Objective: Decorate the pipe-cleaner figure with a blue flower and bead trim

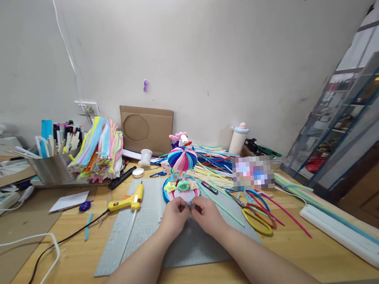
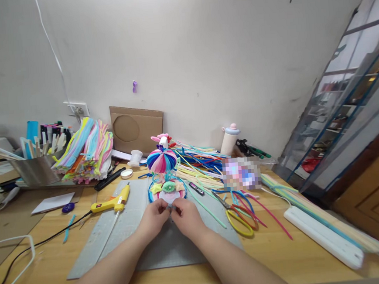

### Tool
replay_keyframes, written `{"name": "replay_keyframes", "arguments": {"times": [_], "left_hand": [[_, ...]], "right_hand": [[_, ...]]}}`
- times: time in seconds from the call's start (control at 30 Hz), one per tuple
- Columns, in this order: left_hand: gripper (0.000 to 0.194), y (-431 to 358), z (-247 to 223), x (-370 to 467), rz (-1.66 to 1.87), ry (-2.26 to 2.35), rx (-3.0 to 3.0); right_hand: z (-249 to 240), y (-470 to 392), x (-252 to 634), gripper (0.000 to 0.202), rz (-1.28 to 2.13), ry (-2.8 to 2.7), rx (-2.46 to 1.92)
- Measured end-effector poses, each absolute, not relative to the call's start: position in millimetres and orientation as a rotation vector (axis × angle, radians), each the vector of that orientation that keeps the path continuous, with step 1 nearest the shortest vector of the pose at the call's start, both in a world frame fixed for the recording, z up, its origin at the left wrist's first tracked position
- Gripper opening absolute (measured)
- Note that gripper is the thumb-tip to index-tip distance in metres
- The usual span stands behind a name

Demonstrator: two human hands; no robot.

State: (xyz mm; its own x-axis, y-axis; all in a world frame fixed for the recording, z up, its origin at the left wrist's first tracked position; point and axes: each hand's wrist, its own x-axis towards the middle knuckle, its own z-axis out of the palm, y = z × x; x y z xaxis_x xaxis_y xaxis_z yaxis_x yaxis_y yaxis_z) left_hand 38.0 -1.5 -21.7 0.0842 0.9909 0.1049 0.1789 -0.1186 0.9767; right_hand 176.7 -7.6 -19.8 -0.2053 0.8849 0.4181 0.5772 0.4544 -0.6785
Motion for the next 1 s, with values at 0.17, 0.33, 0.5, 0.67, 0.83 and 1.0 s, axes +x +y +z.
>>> {"name": "replay_keyframes", "arguments": {"times": [0.17, 0.33, 0.5, 0.67, 0.83, 1.0], "left_hand": [[0.008, -0.5, -21.7, 40.1, 1.206, 1.178, 1.347], [0.019, 3.7, -19.0, 40.7, 1.227, 1.082, 1.150], [0.023, 1.9, -14.5, 40.2, 1.160, 1.030, 1.039], [0.021, 2.3, -11.6, 38.1, 1.167, 1.036, 0.991], [0.025, 1.7, -11.8, 36.9, 1.154, 1.042, 0.928], [0.025, 0.6, -11.5, 38.6, 1.115, 1.061, 0.978]], "right_hand": [[-16.4, -7.0, 176.0, 0.014, 0.540, -1.884, -1.198], [-18.9, 1.3, 174.0, 0.007, 0.860, -1.672, -1.085], [-25.5, 6.2, 175.3, 0.011, 0.951, -1.587, -1.087], [-22.4, 3.5, 180.7, 0.025, 1.129, -1.488, -1.057], [-19.6, 3.0, 182.3, 0.030, 1.141, -1.473, -1.061], [-20.3, 1.6, 178.6, 0.019, 1.048, -1.573, -1.092]]}}
